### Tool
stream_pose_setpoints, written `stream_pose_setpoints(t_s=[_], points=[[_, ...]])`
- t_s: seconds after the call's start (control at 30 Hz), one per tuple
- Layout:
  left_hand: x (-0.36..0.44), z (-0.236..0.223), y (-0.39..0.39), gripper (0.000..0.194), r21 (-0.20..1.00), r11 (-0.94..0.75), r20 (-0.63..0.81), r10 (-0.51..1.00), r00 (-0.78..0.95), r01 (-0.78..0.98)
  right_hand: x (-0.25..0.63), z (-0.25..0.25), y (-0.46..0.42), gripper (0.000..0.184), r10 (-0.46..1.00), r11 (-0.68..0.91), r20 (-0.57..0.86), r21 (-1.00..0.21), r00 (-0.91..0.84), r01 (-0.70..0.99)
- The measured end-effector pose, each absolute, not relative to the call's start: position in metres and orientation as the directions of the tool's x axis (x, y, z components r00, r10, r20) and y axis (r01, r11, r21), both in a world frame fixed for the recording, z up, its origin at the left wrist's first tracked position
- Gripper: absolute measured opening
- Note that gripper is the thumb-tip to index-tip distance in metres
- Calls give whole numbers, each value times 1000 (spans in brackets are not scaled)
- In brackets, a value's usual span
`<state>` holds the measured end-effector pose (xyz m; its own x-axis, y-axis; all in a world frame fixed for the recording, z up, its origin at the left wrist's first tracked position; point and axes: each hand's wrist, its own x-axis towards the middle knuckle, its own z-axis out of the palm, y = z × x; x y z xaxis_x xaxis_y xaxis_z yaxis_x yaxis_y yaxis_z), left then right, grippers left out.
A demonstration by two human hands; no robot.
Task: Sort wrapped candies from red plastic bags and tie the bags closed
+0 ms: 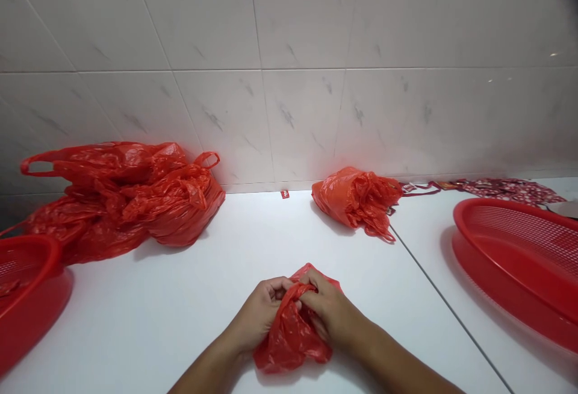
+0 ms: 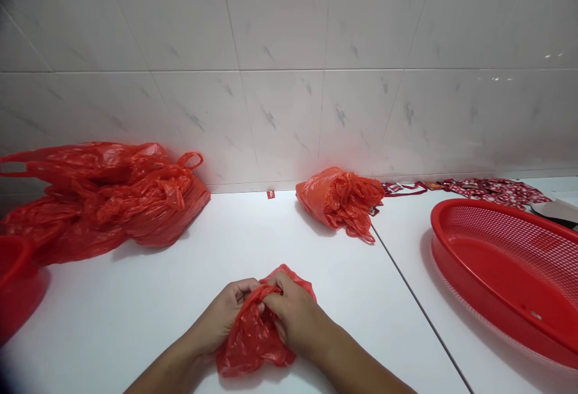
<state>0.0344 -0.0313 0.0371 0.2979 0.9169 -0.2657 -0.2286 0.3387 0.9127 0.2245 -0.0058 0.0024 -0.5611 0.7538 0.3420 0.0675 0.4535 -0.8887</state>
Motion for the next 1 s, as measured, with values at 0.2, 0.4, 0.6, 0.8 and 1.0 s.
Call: stream_pose_setpoints(t_s=[0.2, 0.4, 0.6, 0.8, 1.0], points=[[14, 43, -19, 36, 936, 278, -244, 954, 174, -216, 238, 12, 6, 37, 577, 712, 592, -702, -563, -8], [-13, 49, -3, 43, 948, 128, -158, 984, -81, -292, 256, 20, 18, 28, 565, 825, 780, -542, -268, 160], [-64, 56, 18, 37, 919, -199, -28, 828, -560, -340, 288, 21, 40, 46, 735, 505, 620, -771, 275, 389], [-60, 55, 20, 33, 952, -221, 50, 793, -607, -210, 301, 12, 60, 51, 854, 384, 450, -884, 261, 267], [3, 26, -1, 38, 988, -32, 62, 978, -200, 151, 276, 3, 54, 51, 916, 394, 377, -910, -138, 127]])
